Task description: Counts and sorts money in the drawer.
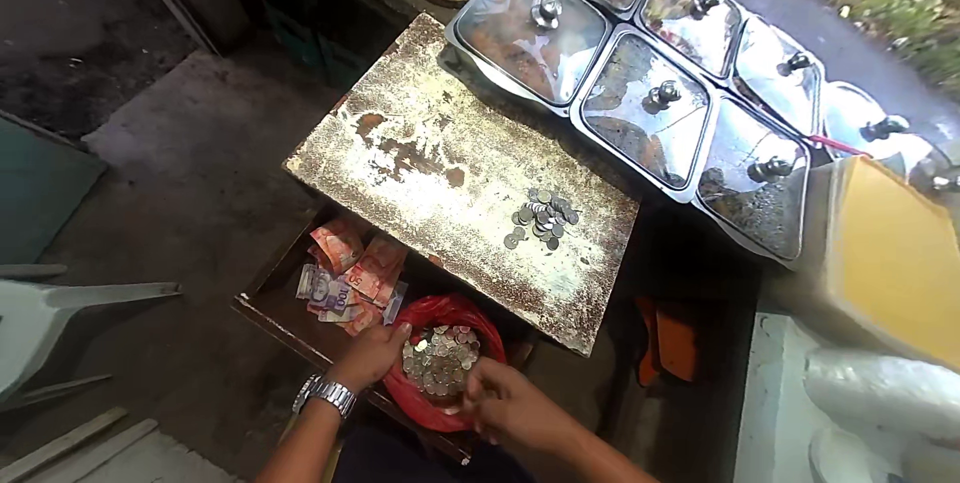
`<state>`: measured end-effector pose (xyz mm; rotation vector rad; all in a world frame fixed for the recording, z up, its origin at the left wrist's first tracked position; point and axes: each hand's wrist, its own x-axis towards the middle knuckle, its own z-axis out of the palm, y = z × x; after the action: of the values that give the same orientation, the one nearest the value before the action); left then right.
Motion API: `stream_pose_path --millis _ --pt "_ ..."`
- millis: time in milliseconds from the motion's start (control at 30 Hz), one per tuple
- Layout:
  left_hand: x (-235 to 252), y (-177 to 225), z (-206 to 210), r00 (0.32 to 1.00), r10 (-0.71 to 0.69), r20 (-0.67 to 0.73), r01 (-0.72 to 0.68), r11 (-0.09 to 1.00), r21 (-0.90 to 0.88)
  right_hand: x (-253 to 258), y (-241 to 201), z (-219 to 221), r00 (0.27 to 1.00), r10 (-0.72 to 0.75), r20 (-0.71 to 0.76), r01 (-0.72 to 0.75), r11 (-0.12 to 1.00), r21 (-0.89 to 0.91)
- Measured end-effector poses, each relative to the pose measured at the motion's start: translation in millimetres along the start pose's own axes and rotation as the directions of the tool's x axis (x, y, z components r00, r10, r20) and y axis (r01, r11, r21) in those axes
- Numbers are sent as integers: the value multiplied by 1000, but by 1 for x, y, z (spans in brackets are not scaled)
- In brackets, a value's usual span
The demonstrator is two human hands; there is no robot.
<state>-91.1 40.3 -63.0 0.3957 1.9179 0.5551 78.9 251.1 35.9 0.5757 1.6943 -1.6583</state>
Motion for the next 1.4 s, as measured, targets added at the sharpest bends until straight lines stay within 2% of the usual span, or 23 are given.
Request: stream_pose_path --millis 67,100,133,200,233,300,367,500,667,700,767,833,900,933,967,1033,1133,1200,1233,1267,1300,1333,1400 --pt "-1 1 -1 1000 10 6 -9 1000 -19 -1 1 -8 999 13 -35 -13 1000 -2" --pt "-1 1 -2 1000 10 8 -9 1000 -20 5 -2 -10 997 16 -69 -25 992 -122" --pt "-1 1 -1 1000 9 5 -9 1000 -18 16 -9 -10 993 21 -114 -57 944 -326" --pt "0 0 -1 1000 2 1 -2 1000 -5 42 -35 1 978 123 -171 -209 652 -729" --pt "0 -1 -1 1000 -3 6 3 1000 -4 56 -45 10 963 183 -198 -265 505 -822" --pt "-2 0 0 1000 -2 12 2 1000 -10 80 -52 24 930 298 -215 -306 306 -901" --pt "-2 2 0 1000 -5 4 5 1000 -11 99 -49 33 897 377 -229 -331 231 -915" --pt "-2 3 1 1000 2 -1 -2 1000 5 106 -42 34 886 410 -217 -333 237 -912" --pt "-1 1 3 1000 1 -3 -1 1000 14 97 -41 28 924 348 -159 -240 206 -949" --pt "-1 0 3 1000 -1 -3 1 1000 17 93 -43 24 938 322 -130 -214 242 -946" --pt "0 0 3 1000 -2 0 2 1000 24 79 -42 10 959 282 -13 -136 421 -897" --pt "0 -1 3 1000 -1 3 1 1000 28 56 -31 -7 973 184 140 -27 691 -722" --pt "0 -1 4 1000 2 5 -2 1000 27 24 -10 -19 969 119 216 -39 938 -344" --pt "0 -1 4 1000 1 6 -1 1000 29 10 0 -23 965 113 236 -90 990 -109" --pt "1 -2 3 1000 1 6 -1 999 33 -2 8 -26 961 108 256 -134 987 89" --pt "0 -2 2 1000 9 12 -10 1000 30 -12 23 -32 953 21 303 -126 935 330" --pt "-2 1 1 1000 17 19 -17 1000 23 -1 27 -31 926 -158 344 -12 896 444" --pt "-2 2 1 1000 12 13 -12 999 31 15 10 -23 936 -187 297 60 919 389" --pt "-1 2 1 1000 10 11 -11 999 33 24 -2 -18 961 -161 225 99 960 263" --pt "-1 2 1 1000 9 9 -10 999 33 34 -13 -13 983 -121 140 118 992 32" --pt "-1 2 1 1000 11 4 -11 999 34 46 -20 -9 995 -81 59 94 961 -258" --pt "-1 2 1 1000 11 2 -11 999 37 58 -26 -4 1000 -8 -10 2 859 -513" --pt "-1 2 0 1000 7 4 -7 1000 28 78 -28 10 978 150 -142 -205 619 -758"
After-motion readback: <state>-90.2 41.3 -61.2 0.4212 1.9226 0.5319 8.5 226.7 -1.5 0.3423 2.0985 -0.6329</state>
